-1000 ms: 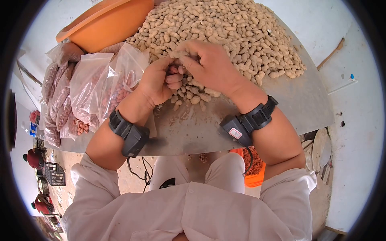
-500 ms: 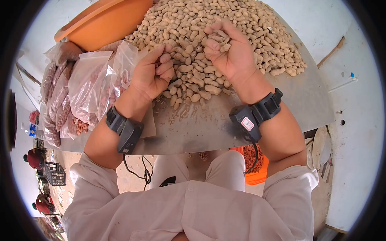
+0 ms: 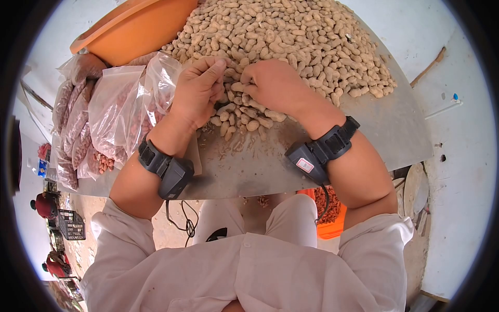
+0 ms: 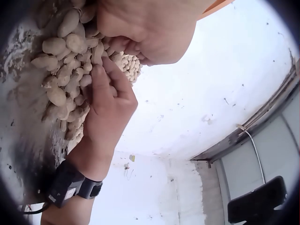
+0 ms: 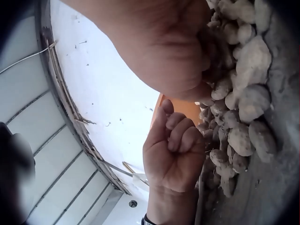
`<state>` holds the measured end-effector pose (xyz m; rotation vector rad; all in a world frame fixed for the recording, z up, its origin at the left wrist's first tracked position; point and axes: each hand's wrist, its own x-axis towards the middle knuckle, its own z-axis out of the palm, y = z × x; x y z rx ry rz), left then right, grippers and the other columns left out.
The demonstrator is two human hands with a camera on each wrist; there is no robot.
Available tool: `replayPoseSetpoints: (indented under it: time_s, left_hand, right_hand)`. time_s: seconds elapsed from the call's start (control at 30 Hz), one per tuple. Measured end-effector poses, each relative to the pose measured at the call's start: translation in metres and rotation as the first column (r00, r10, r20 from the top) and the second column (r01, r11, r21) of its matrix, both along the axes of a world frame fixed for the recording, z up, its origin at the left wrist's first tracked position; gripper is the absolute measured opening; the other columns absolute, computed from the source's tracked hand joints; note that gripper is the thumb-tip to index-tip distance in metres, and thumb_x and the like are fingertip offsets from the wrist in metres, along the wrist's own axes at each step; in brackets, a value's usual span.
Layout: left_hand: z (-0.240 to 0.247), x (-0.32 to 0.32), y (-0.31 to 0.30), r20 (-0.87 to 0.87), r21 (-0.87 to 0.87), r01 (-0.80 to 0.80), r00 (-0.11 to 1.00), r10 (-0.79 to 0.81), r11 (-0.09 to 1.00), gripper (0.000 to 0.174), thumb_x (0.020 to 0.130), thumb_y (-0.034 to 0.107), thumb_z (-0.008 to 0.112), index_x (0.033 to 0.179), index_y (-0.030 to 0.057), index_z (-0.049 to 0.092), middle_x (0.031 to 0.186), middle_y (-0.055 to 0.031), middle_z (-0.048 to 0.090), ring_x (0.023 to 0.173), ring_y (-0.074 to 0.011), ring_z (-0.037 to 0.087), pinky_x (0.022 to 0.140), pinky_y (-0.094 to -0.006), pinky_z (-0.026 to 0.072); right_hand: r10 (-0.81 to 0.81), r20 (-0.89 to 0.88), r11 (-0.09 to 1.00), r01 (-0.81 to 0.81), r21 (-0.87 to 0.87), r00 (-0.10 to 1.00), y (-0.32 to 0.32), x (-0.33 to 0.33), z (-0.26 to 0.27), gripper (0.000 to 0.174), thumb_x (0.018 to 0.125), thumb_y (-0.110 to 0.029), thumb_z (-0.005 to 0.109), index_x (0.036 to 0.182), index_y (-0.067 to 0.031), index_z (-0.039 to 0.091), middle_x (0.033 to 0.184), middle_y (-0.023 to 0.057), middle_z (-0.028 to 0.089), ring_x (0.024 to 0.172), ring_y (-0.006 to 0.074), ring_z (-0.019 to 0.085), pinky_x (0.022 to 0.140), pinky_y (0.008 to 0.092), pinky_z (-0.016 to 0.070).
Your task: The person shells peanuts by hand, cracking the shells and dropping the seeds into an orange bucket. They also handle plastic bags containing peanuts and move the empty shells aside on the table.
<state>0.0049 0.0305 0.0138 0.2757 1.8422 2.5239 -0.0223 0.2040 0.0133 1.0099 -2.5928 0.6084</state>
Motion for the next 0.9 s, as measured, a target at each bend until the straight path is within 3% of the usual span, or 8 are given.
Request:
replayPoseSetpoints:
  time_s: [0.07,0.17,0.27,0.33,0.43,0.63,0.83,0.9]
  left_hand:
    - [0.001,0.000,-0.003,-0.009,-0.108,-0.018,1.000,0.018,0.994,0.017,0.088,0.014,0.059,0.097,-0.0001,0.062,0.069,0.0046,0.051,0.055,-0.0028,0.040,0.046,-0.0176,0.0318]
    - [-0.008,-0.009,-0.006,-0.313,-0.365,-0.114,0.950,-0.007,0.924,0.025,0.085,0.016,0.061,0.102,-0.0015,0.064,0.072,-0.0018,0.060,0.061,-0.0061,0.050,0.055,-0.0197,0.0411]
    - [-0.009,-0.010,-0.010,-0.353,-0.552,-0.131,0.932,-0.088,0.823,0.028,0.084,0.015,0.062,0.106,-0.0027,0.062,0.078,-0.0041,0.063,0.066,-0.0078,0.053,0.062,-0.0221,0.0443]
    - [-0.009,-0.010,-0.011,-0.352,-0.577,-0.106,0.927,-0.130,0.810,0.029,0.086,0.015,0.061,0.110,-0.0010,0.060,0.086,-0.0015,0.062,0.074,-0.0055,0.052,0.068,-0.0199,0.0439]
    - [-0.007,-0.008,-0.010,-0.337,-0.585,-0.088,0.931,-0.142,0.806,0.029,0.087,0.015,0.060,0.112,-0.0007,0.059,0.089,0.0000,0.062,0.078,-0.0044,0.051,0.070,-0.0189,0.0437]
    - [0.007,0.009,-0.003,-0.319,-0.467,-0.084,0.945,-0.079,0.880,0.028,0.087,0.013,0.060,0.111,-0.0022,0.060,0.087,0.0010,0.060,0.076,-0.0040,0.050,0.068,-0.0187,0.0429]
    - [-0.003,0.004,0.000,-0.450,-0.459,-0.212,0.893,-0.020,0.863,0.023,0.083,0.013,0.064,0.102,-0.0007,0.063,0.076,-0.0034,0.062,0.066,-0.0085,0.052,0.060,-0.0236,0.0444]
    - [-0.002,0.005,0.000,-0.503,-0.486,-0.274,0.864,-0.009,0.830,0.024,0.083,0.013,0.064,0.102,-0.0006,0.063,0.076,-0.0059,0.063,0.065,-0.0104,0.054,0.060,-0.0244,0.0448]
  right_hand:
    - [0.014,-0.005,0.999,-0.014,-0.036,1.000,0.001,-0.002,0.000,0.022,0.078,-0.027,0.063,0.079,-0.0045,0.064,0.075,0.0126,0.063,0.073,0.0301,0.060,0.066,0.0385,0.0469]
    - [0.043,0.036,0.987,-0.037,-0.156,0.998,0.003,-0.002,0.005,0.019,0.079,-0.022,0.062,0.082,-0.0039,0.063,0.075,0.0123,0.063,0.070,0.0288,0.060,0.065,0.0364,0.0465]
    - [0.074,0.104,0.944,-0.036,-0.329,0.992,0.006,0.005,0.014,0.014,0.080,-0.017,0.061,0.085,-0.0034,0.062,0.071,0.0112,0.061,0.066,0.0239,0.059,0.062,0.0325,0.0456]
    - [0.087,0.135,0.918,-0.027,-0.396,0.987,0.007,0.006,0.018,0.012,0.081,-0.014,0.060,0.086,-0.0031,0.061,0.069,0.0104,0.059,0.064,0.0195,0.057,0.061,0.0293,0.0447]
    - [0.163,0.155,0.907,-0.086,-0.413,0.974,0.008,0.008,0.023,0.012,0.084,-0.011,0.059,0.090,-0.0007,0.060,0.083,0.0025,0.062,0.077,0.0108,0.054,0.070,0.0254,0.0445]
    - [0.333,0.285,0.657,-0.004,-0.754,0.899,0.000,0.014,0.021,0.015,0.079,-0.016,0.066,0.086,-0.0022,0.065,0.077,0.0004,0.063,0.071,0.0076,0.054,0.065,0.0235,0.0448]
    - [0.354,0.345,0.679,0.015,-0.734,0.869,0.000,0.013,0.019,0.014,0.078,-0.016,0.067,0.084,-0.0030,0.065,0.075,0.0018,0.063,0.063,0.0067,0.053,0.058,0.0210,0.0436]
    - [0.419,0.319,0.632,-0.021,-0.775,0.850,-0.002,0.012,0.017,0.014,0.079,-0.015,0.066,0.085,-0.0029,0.065,0.074,0.0019,0.063,0.061,0.0065,0.053,0.055,0.0198,0.0424]
